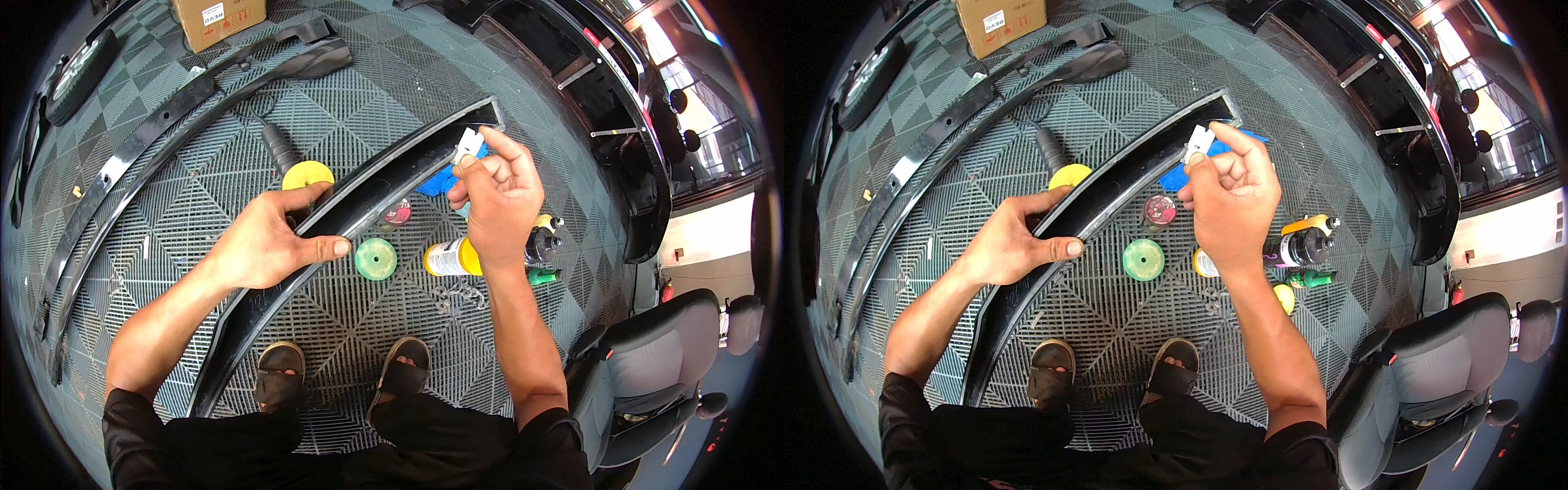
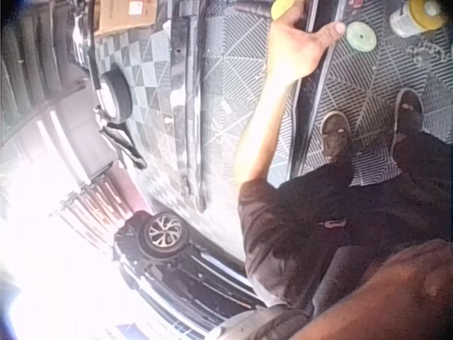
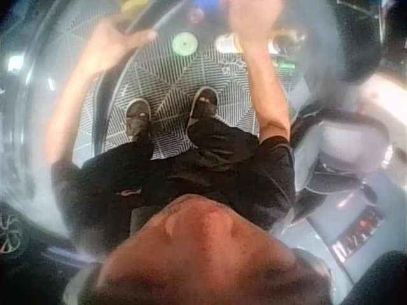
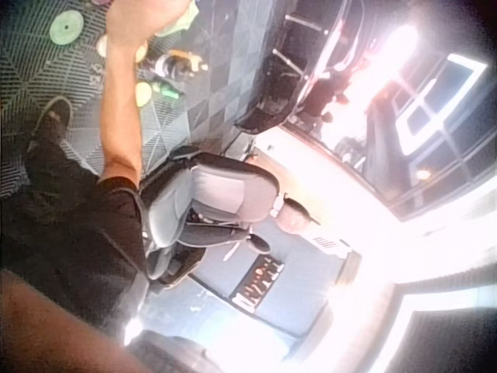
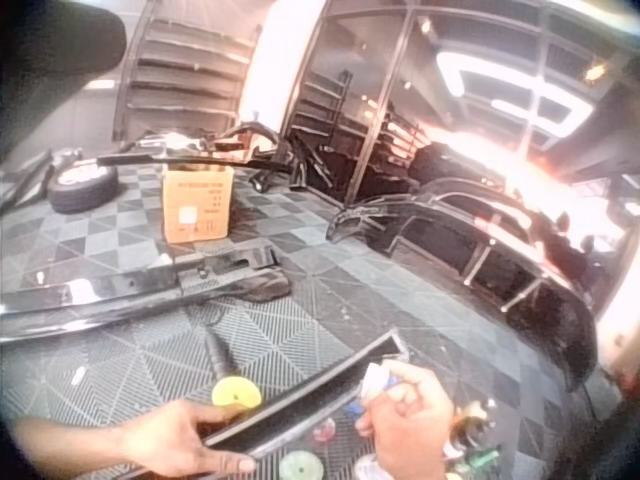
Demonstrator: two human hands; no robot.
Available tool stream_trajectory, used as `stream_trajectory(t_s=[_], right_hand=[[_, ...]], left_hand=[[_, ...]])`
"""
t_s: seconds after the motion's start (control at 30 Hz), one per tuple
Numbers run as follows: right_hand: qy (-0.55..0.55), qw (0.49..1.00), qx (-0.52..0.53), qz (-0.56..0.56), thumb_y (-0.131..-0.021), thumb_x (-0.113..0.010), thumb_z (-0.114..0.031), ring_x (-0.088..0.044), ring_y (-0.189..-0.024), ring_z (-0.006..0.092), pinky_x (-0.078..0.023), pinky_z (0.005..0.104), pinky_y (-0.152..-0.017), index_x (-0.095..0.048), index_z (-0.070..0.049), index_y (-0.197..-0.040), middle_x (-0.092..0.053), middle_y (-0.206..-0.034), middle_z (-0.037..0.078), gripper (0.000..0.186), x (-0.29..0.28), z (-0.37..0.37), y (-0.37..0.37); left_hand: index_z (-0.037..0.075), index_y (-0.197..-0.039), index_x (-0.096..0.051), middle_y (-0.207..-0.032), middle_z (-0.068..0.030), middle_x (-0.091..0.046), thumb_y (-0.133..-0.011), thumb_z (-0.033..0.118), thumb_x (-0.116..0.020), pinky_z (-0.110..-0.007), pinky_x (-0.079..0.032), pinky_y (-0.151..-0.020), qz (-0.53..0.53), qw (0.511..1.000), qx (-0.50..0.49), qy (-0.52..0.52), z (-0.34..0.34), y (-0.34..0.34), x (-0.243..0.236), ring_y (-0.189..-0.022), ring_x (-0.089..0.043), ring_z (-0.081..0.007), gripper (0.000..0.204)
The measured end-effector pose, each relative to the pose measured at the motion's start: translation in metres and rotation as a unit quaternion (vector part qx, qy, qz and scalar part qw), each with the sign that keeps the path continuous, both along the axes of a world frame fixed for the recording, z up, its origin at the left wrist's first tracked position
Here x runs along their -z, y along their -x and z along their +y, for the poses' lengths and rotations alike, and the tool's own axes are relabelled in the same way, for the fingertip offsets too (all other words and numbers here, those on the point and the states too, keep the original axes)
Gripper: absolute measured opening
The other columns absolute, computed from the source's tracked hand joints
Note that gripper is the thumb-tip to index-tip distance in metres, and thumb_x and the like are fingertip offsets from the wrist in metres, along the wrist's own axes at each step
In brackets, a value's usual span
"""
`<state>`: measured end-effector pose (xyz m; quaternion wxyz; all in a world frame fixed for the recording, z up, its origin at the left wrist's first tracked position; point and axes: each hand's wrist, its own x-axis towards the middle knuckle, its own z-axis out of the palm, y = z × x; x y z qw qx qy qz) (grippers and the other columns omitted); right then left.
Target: The person holds a long black car molding trim and inserts small white plastic clips into its channel. They use a metal tool to press the clips into place and then slide a rubber seal into the trim. The person continues to insert additional clips along the length of the trim.
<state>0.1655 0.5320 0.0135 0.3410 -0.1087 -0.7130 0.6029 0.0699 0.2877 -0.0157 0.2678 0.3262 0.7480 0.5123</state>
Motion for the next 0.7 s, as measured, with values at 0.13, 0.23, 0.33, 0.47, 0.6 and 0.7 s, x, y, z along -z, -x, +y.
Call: stream_trajectory(t_s=[0.13,0.23,0.33,0.47,0.6,0.7], right_hand=[[-0.006,1.000,0.001,-0.008,-0.090,-0.061,0.004,-0.061,-0.056,0.0080,-0.049,0.0211,-0.049,-0.056,0.005,-0.120,-0.064,-0.072,0.006,0.031,0.001,0.000,0.000],[-0.003,1.000,-0.002,-0.011,-0.090,-0.061,0.004,-0.061,-0.056,0.0084,-0.050,0.0213,-0.050,-0.057,0.005,-0.121,-0.065,-0.073,0.007,0.031,0.000,-0.002,0.000],[-0.012,1.000,-0.003,-0.009,-0.091,-0.061,0.003,-0.062,-0.057,0.0088,-0.051,0.0215,-0.050,-0.057,0.006,-0.122,-0.066,-0.075,0.008,0.031,-0.002,-0.005,0.001],[-0.022,1.000,-0.004,-0.009,-0.091,-0.061,0.003,-0.063,-0.058,0.0091,-0.052,0.0216,-0.051,-0.057,0.006,-0.123,-0.067,-0.076,0.008,0.032,-0.001,-0.007,-0.001],[-0.020,1.000,-0.006,-0.007,-0.091,-0.060,0.004,-0.063,-0.059,0.0089,-0.052,0.0215,-0.052,-0.057,0.005,-0.123,-0.067,-0.076,0.008,0.032,-0.001,-0.009,0.000],[-0.021,1.000,-0.010,-0.009,-0.091,-0.060,0.004,-0.063,-0.059,0.0087,-0.052,0.0215,-0.052,-0.057,0.005,-0.124,-0.067,-0.077,0.008,0.032,-0.001,-0.008,-0.001]], left_hand=[[-0.010,-0.139,-0.047,-0.112,-0.0153,-0.068,-0.080,0.025,-0.084,-0.029,-0.054,-0.089,-0.031,0.998,0.022,0.040,0.002,0.002,-0.010,-0.100,-0.065,-0.0153,0.078],[-0.010,-0.137,-0.050,-0.111,-0.0179,-0.069,-0.078,0.031,-0.084,-0.031,-0.053,-0.092,-0.034,0.999,0.017,0.026,0.000,0.003,-0.010,-0.101,-0.066,-0.0186,0.079],[-0.009,-0.132,-0.055,-0.108,-0.0233,-0.070,-0.076,0.042,-0.084,-0.036,-0.051,-0.095,-0.008,1.000,0.006,0.006,-0.002,0.004,-0.002,-0.102,-0.069,-0.0256,0.082],[-0.009,-0.132,-0.055,-0.109,-0.0232,-0.070,-0.076,0.042,-0.084,-0.035,-0.051,-0.095,-0.017,1.000,0.006,0.007,-0.002,0.004,-0.004,-0.101,-0.069,-0.0255,0.082],[-0.008,-0.132,-0.055,-0.108,-0.0228,-0.071,-0.076,0.042,-0.084,-0.035,-0.052,-0.094,-0.029,1.000,0.005,-0.002,-0.003,0.004,-0.004,-0.100,-0.069,-0.0247,0.081],[-0.008,-0.132,-0.055,-0.107,-0.0222,-0.071,-0.076,0.042,-0.084,-0.034,-0.052,-0.093,-0.036,0.999,0.006,0.005,-0.003,0.003,-0.008,-0.099,-0.069,-0.0239,0.081]])
